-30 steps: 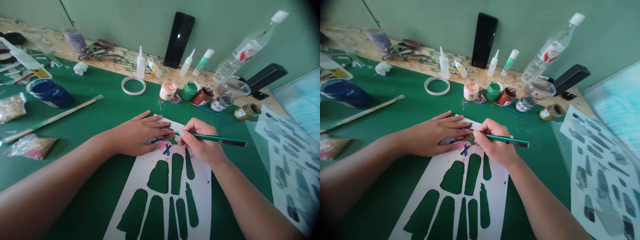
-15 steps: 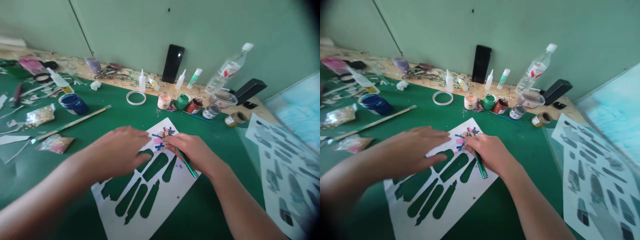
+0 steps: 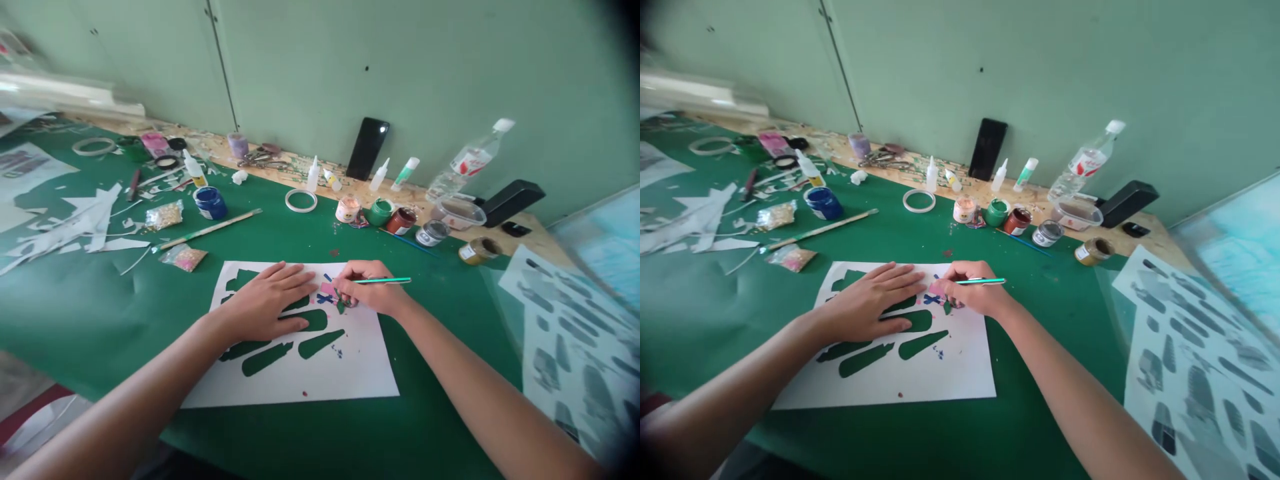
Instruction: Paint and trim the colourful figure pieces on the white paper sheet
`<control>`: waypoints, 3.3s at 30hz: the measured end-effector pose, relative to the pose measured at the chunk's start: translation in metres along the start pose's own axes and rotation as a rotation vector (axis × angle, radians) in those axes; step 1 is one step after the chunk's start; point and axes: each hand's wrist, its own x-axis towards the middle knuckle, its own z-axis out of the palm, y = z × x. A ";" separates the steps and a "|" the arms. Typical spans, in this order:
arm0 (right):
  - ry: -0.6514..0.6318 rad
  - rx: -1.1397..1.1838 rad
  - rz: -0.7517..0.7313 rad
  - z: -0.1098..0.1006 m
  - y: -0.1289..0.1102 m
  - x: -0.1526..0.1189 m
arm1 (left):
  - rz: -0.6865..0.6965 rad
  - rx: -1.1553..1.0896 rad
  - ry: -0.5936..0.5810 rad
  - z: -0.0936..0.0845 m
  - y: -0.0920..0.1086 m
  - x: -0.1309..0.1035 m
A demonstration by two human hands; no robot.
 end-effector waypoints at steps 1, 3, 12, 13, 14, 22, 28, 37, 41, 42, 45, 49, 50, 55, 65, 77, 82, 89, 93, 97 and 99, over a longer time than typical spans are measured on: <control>0.002 0.011 0.016 0.001 0.002 0.000 | -0.001 -0.005 0.005 0.000 0.000 0.000; 0.028 0.035 0.031 0.002 0.003 -0.001 | -0.005 -0.015 0.011 0.000 0.001 0.001; 0.011 -0.169 -0.105 0.006 0.006 0.003 | 0.011 -0.025 0.098 0.006 -0.001 0.002; 0.022 -0.223 -0.128 0.006 0.008 0.003 | 0.012 -0.023 0.097 0.006 -0.001 0.002; 0.034 -0.261 -0.141 0.006 0.009 0.003 | 0.012 -0.022 0.096 0.007 -0.001 0.001; -0.018 -0.226 -0.155 0.005 0.006 0.003 | 0.001 -0.018 0.065 0.005 0.000 0.003; -0.003 -0.212 -0.137 0.007 0.009 0.003 | 0.006 -0.036 0.073 0.005 0.000 0.003; -0.010 -0.255 -0.149 0.007 0.008 0.004 | 0.017 -0.056 0.086 0.006 -0.002 0.003; -0.014 -0.266 -0.130 0.007 0.006 0.004 | 0.020 -0.054 0.076 0.005 -0.003 0.003; -0.014 -0.276 -0.129 0.007 0.006 0.004 | 0.020 -0.054 0.074 0.005 -0.003 0.003; -0.017 -0.329 -0.153 0.008 0.004 0.004 | 0.020 -0.059 0.076 0.005 -0.002 0.003; -0.015 -0.397 -0.172 0.007 0.003 0.004 | 0.016 -0.063 0.077 0.005 -0.002 0.003; -0.013 -0.403 -0.174 0.006 0.003 0.004 | 0.015 -0.063 0.077 0.005 -0.003 0.003; -0.014 -0.394 -0.183 0.006 0.005 0.005 | 0.020 -0.061 0.074 0.006 -0.003 0.003; -0.041 -0.376 -0.147 0.005 0.003 0.005 | 0.011 -0.053 0.069 0.005 -0.001 0.003; -0.009 -0.417 -0.184 0.005 0.007 0.003 | 0.011 -0.042 0.068 0.006 -0.002 0.003; -0.019 -0.388 -0.191 0.004 0.007 0.003 | 0.007 -0.028 0.057 0.008 0.000 0.004; -0.015 -0.338 -0.183 0.004 0.007 0.003 | -0.004 -0.016 0.052 0.008 0.000 0.005; -0.009 -0.349 -0.186 0.004 0.006 0.003 | -0.006 -0.005 0.039 0.009 0.000 0.005; -0.006 -0.376 -0.199 0.003 0.007 0.001 | -0.007 -0.001 0.030 0.008 0.000 0.005; -0.004 -0.385 -0.202 0.003 0.008 0.000 | -0.005 -0.002 0.034 0.008 0.000 0.005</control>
